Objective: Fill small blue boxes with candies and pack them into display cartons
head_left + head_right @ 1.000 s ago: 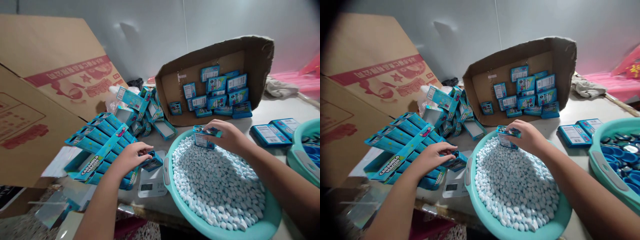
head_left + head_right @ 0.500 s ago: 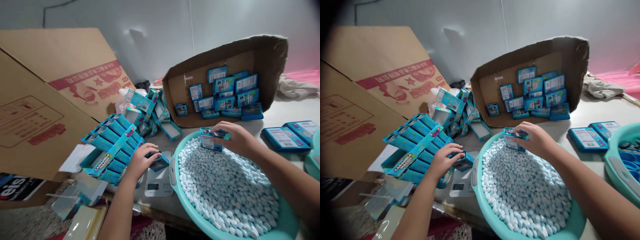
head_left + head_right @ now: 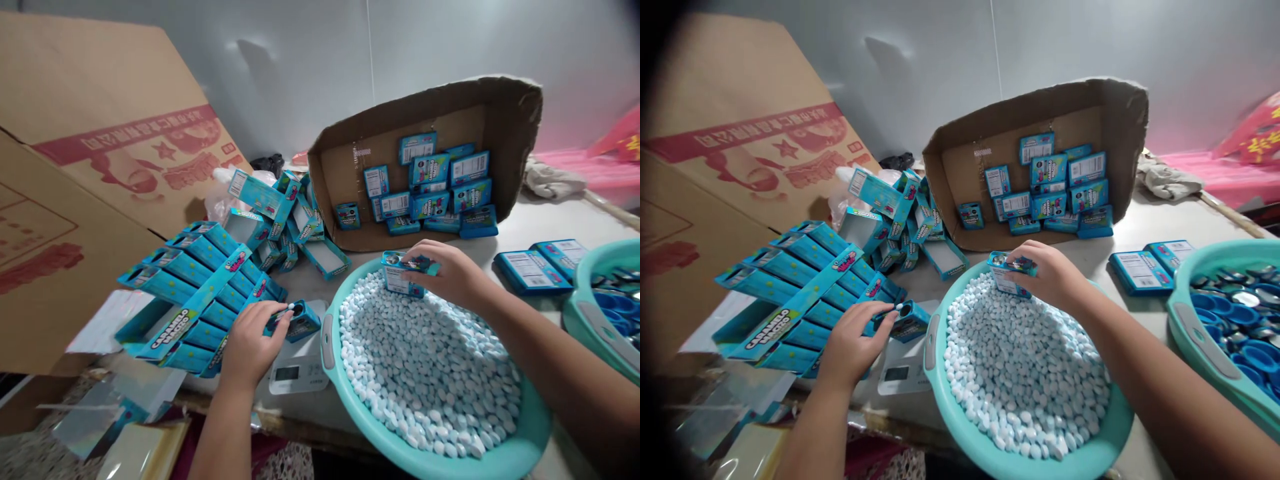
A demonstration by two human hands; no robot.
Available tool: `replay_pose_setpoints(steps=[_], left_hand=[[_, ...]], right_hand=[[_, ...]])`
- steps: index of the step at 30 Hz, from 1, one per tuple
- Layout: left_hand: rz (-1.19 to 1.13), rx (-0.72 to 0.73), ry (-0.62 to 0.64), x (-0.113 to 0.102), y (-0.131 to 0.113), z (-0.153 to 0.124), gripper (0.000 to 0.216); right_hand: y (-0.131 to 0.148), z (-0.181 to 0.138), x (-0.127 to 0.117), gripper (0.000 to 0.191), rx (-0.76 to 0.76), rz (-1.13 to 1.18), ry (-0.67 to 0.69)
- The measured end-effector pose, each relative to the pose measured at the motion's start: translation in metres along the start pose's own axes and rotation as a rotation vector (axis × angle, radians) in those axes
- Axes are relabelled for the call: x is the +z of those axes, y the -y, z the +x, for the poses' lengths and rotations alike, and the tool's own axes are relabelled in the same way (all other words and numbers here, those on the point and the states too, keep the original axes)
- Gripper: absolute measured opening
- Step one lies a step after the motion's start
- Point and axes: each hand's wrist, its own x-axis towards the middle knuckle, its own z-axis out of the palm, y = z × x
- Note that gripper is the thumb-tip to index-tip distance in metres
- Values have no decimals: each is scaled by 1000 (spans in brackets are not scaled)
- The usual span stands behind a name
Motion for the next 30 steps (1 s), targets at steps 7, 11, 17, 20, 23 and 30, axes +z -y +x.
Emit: replay_pose_setpoints(steps=[7,11,17,20,23,30], left_hand=[[-23,13,28,6,-3,4,17],[-35,36,-32,7,-16,2,17],[-53,108,313,13,-101,12,24],[17,15,639,20,-142,16,14],[21,-33,725,26,-163,13,18],[-211,9,584,39,-146,-6,19]], right_hand=[[0,-1,-1,21,21,11,7],[0,-1,-1,21,13,5,-1],[1,-1,0,22,0,-7,-14],[2,-2,-1,23,16,-9,-5],[1,-2,-1,23,-2,-18,7],[-6,-3,3,21,-23,-26,-27]])
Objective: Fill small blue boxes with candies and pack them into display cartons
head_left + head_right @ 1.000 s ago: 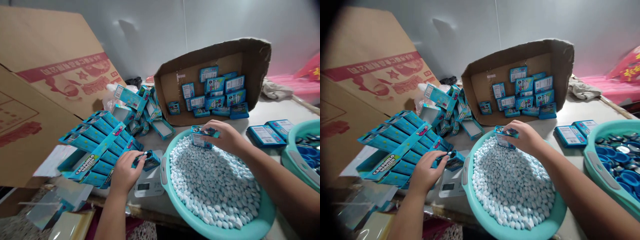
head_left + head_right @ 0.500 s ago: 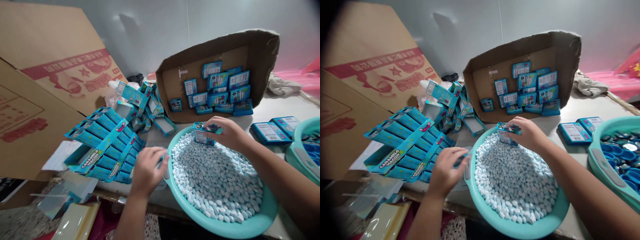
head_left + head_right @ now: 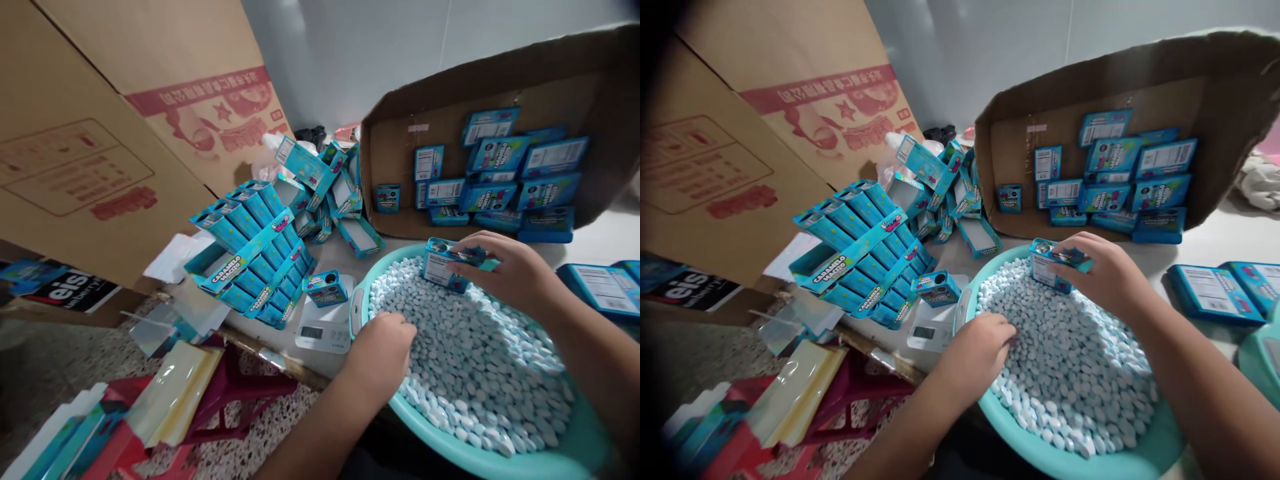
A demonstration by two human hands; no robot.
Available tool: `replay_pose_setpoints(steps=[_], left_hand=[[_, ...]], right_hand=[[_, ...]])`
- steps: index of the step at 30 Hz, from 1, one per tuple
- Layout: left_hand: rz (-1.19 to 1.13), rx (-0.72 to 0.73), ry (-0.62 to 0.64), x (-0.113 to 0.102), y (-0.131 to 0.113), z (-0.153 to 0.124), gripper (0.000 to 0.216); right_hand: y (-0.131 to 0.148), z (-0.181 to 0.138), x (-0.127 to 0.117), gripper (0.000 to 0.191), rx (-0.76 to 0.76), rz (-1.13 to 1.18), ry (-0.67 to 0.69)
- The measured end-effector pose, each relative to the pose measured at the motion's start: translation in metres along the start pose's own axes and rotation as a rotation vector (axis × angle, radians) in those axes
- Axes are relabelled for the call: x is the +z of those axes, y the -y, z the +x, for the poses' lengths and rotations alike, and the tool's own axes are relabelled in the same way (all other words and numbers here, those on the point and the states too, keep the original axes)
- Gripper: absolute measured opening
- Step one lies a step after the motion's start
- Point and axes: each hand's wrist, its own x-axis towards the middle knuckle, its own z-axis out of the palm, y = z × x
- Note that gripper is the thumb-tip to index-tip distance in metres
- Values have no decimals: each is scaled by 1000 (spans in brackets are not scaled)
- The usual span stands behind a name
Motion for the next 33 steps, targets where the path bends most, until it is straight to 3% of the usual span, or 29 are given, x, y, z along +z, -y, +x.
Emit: replay_pose_setpoints(steps=[5,9,13,18,27,33], left_hand=[[-188,116,-149,9,15,-3,25],[-288,173,-305,-6,28,-7,28],[-180,16,-532,-43,59,-17,22],[-67,-247,-667,-70,94,-19,20],[-90,-281,-652,-52,108,-6,18],[-118,-249,-657,-52,110,-10,16]], right_hand=[[4,-1,-1,22,3,-4,0],[6,0,-1,24,33,-5,3],[7,1,-2,24,44,4,20],[10,1,-3,23,53,21,27],[8,1,-2,23,48,29,12],[8,1,-3,22,38,27,28]])
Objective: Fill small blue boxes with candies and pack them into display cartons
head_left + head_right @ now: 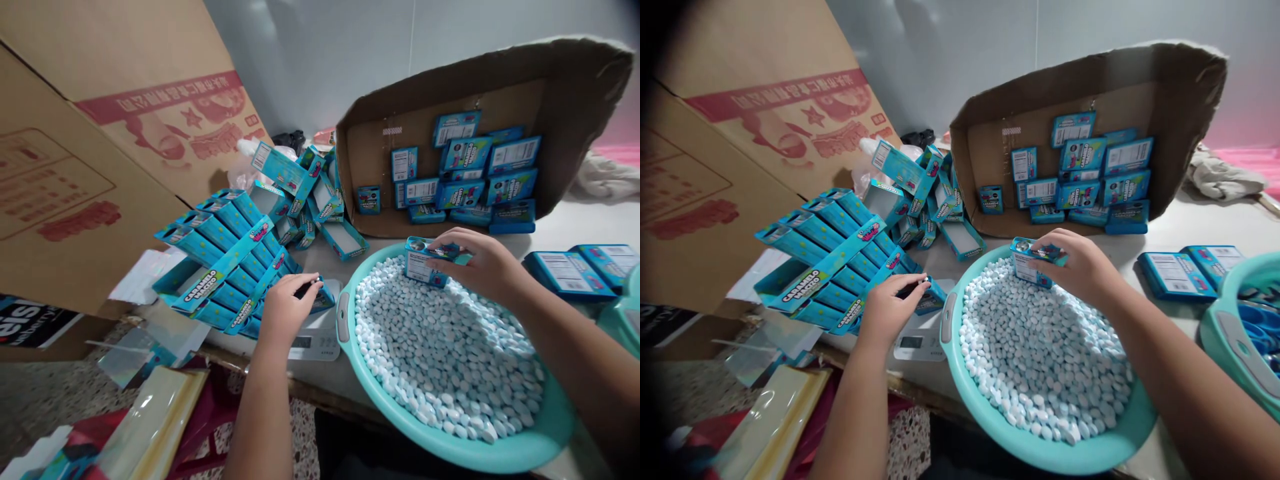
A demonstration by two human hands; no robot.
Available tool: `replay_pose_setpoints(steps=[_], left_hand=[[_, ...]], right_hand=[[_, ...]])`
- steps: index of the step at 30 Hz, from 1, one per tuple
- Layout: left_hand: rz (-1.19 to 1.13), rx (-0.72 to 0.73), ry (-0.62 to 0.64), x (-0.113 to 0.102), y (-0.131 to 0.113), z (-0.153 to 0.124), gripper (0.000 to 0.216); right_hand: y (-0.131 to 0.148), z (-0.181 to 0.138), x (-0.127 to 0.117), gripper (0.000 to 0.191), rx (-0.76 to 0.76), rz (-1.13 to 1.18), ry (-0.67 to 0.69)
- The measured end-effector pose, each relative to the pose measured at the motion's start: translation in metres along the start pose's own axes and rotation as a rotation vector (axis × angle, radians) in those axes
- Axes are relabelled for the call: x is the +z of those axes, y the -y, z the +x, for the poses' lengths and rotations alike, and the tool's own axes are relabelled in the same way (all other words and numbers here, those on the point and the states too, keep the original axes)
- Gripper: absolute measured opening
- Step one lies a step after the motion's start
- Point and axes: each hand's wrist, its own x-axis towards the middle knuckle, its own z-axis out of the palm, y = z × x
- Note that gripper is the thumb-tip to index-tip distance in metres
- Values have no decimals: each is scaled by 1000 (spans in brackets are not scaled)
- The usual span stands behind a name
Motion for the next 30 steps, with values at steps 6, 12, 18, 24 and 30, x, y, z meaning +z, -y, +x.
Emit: replay_pose_setpoints(steps=[6,12,18,24,30], left_hand=[[-5,156,-25,4,6,-1,13],[55,344,-206,5,4,-10,7],[88,431,179,22,-69,-43,16],[163,512,611,48,-110,-61,13],[209,644,602,50,-108,-64,9]], right_hand=[[-2,0,1,27,8,10,-7],[-2,0,1,28,22,-4,-11],[-2,0,0,30,-3,21,-8],[-10,0,3,27,-70,-26,-50],[-11,0,4,29,-62,-32,-67]])
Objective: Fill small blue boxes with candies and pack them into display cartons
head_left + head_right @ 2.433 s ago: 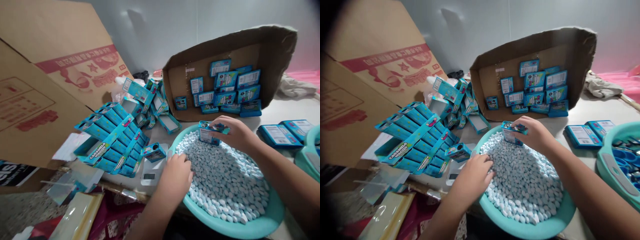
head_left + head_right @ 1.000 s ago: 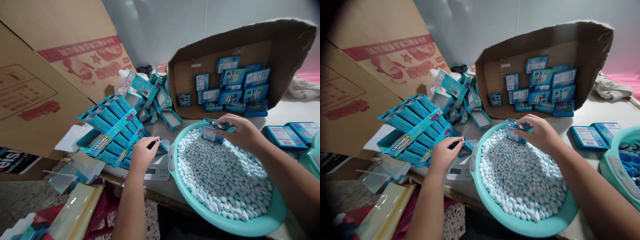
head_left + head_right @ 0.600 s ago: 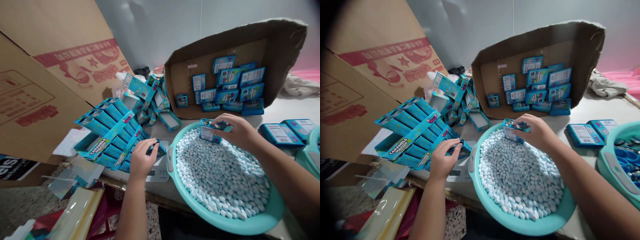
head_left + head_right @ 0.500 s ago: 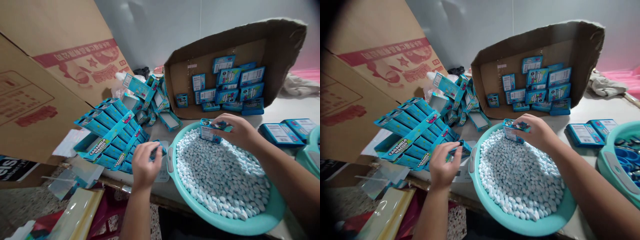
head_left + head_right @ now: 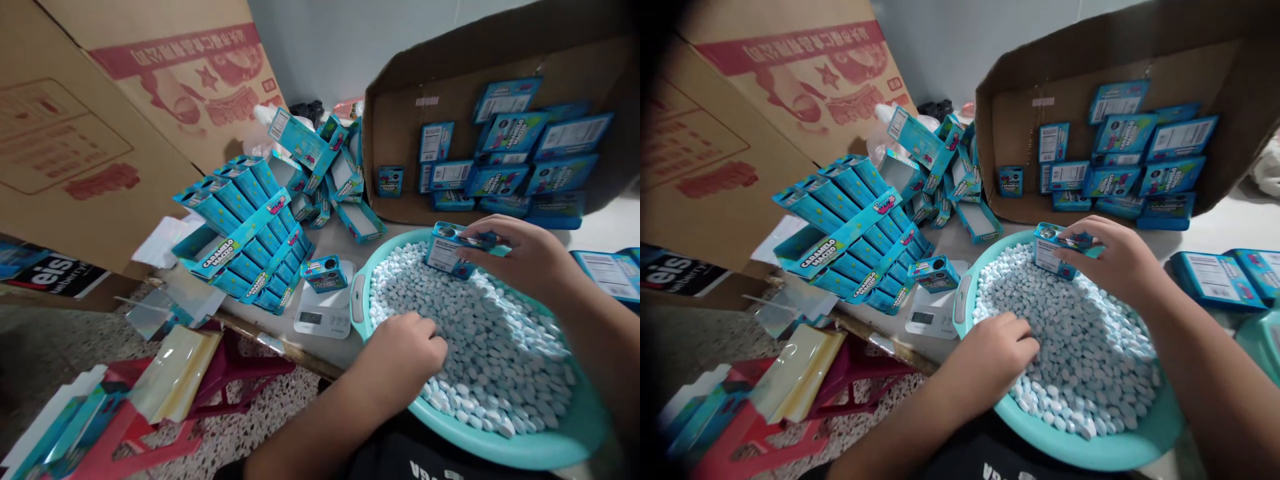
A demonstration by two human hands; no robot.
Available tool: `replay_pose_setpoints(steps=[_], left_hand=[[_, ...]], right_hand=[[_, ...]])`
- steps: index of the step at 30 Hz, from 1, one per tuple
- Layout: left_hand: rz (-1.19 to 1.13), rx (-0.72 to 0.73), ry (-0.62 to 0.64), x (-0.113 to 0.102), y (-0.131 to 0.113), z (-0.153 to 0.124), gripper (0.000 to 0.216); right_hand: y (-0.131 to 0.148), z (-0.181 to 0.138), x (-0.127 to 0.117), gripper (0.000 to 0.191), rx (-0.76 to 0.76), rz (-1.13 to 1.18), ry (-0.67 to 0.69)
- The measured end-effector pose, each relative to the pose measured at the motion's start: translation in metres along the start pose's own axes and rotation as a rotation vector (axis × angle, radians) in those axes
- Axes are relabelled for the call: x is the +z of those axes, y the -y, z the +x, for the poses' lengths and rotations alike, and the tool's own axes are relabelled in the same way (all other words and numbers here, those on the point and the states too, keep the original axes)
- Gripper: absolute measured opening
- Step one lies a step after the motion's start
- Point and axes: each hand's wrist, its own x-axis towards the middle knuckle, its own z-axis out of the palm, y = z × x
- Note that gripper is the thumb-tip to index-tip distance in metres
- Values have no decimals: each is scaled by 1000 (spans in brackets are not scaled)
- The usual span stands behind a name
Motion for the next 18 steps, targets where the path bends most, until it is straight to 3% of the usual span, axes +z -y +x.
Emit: replay_pose_setpoints(steps=[10,18], left_hand=[[-104,93,-11,9,6,-1,7],[-267,80,-62,9,6,-2,13]], right_hand=[[3,0,0,25,12,-13,-23],[3,0,0,25,27,11,-27]])
